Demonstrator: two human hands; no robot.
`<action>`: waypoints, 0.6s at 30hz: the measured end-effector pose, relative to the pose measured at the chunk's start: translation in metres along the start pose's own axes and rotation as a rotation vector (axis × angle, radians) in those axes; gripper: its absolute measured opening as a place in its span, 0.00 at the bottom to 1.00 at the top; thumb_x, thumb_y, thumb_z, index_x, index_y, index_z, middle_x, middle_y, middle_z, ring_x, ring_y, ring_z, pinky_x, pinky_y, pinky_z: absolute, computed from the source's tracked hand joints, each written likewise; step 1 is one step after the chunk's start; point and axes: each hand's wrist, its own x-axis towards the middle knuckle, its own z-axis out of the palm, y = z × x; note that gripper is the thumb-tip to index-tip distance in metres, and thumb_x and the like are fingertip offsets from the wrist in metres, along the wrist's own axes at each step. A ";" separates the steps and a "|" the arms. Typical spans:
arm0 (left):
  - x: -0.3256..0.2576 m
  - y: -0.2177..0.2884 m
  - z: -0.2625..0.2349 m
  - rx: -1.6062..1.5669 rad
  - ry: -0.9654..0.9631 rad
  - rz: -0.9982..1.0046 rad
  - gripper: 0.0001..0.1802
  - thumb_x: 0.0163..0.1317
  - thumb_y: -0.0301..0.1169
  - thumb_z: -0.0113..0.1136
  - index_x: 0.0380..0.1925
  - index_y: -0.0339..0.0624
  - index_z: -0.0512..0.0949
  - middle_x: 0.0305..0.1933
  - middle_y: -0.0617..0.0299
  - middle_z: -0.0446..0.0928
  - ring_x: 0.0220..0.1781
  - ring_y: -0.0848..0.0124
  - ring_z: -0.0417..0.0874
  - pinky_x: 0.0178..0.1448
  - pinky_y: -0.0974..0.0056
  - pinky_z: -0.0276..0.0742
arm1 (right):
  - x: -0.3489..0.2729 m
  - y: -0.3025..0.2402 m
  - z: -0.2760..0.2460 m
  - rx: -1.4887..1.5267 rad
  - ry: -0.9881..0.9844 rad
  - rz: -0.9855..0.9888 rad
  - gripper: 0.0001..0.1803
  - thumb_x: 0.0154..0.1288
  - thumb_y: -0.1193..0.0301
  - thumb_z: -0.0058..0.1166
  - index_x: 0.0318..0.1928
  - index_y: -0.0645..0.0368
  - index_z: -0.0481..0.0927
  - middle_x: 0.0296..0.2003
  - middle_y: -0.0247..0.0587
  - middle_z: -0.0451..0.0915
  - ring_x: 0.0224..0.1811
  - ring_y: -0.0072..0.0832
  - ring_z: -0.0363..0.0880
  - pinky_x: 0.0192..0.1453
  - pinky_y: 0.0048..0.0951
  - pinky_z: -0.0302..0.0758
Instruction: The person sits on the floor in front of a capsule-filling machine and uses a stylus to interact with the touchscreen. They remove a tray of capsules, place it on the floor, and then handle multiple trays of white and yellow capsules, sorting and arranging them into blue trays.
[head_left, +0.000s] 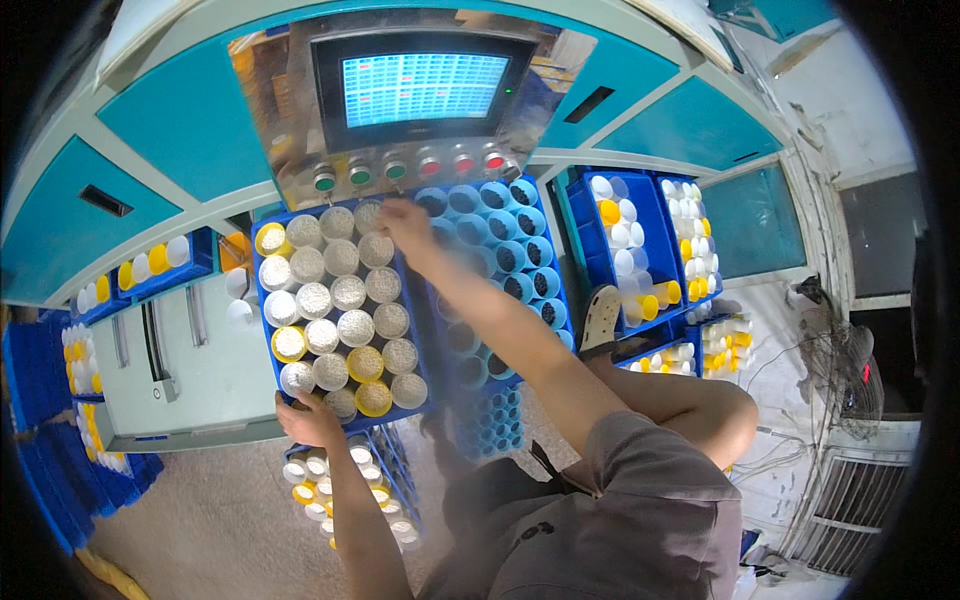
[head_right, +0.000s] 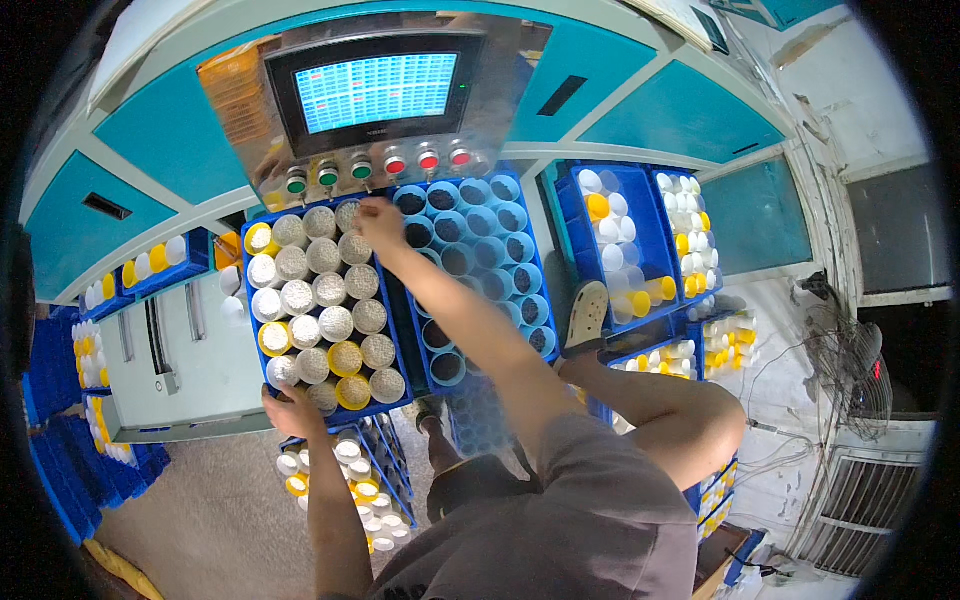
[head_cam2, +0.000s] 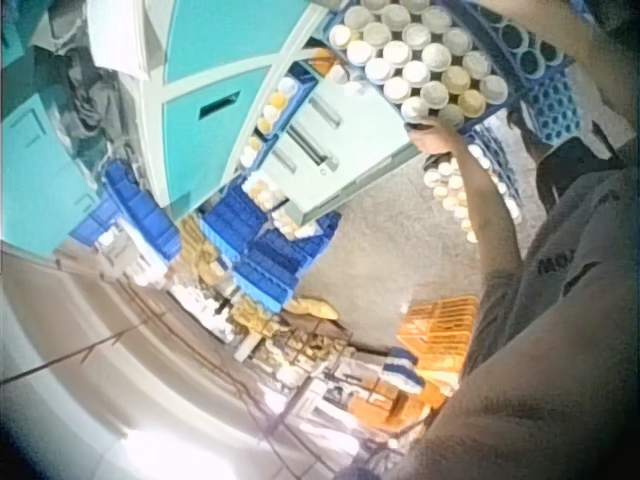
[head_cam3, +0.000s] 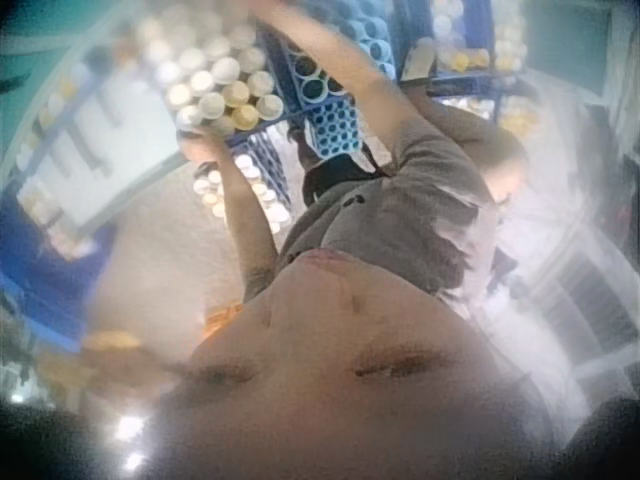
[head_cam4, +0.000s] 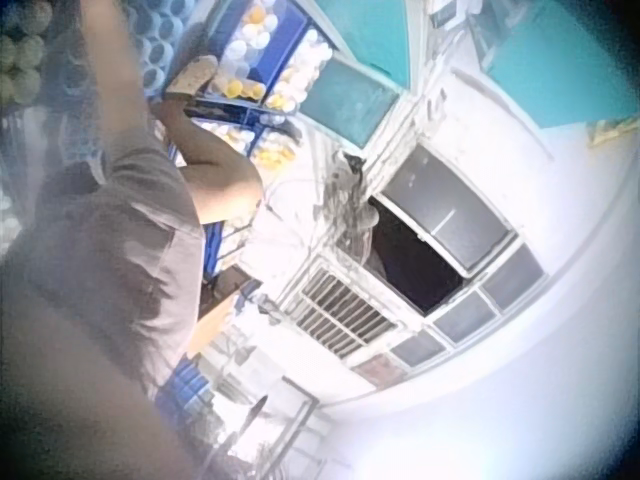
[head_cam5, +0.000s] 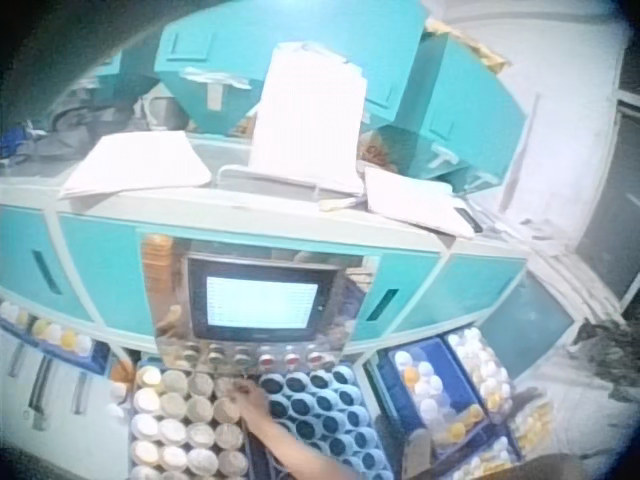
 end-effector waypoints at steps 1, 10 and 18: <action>0.000 0.000 0.000 -0.010 0.004 0.001 0.24 0.71 0.43 0.57 0.57 0.35 0.75 0.53 0.45 0.80 0.52 0.45 0.81 0.56 0.46 0.76 | -0.002 -0.007 -0.021 -0.300 0.132 -0.155 0.11 0.61 0.80 0.57 0.44 0.63 0.84 0.34 0.53 0.86 0.34 0.41 0.86 0.39 0.38 0.80; 0.001 -0.001 0.004 0.019 -0.028 -0.060 0.25 0.71 0.44 0.55 0.57 0.36 0.75 0.55 0.45 0.81 0.54 0.45 0.81 0.58 0.45 0.76 | 0.029 -0.052 -0.078 -1.543 -0.054 -0.571 0.06 0.60 0.75 0.56 0.34 0.62 0.85 0.32 0.55 0.85 0.34 0.52 0.87 0.36 0.45 0.83; 0.001 0.003 -0.001 -0.012 -0.055 -0.091 0.24 0.71 0.43 0.54 0.57 0.35 0.76 0.55 0.43 0.80 0.55 0.44 0.80 0.59 0.45 0.75 | -0.035 -0.050 -0.060 -1.764 -0.109 -0.325 0.09 0.61 0.75 0.55 0.32 0.58 0.89 0.34 0.50 0.88 0.37 0.43 0.89 0.39 0.41 0.86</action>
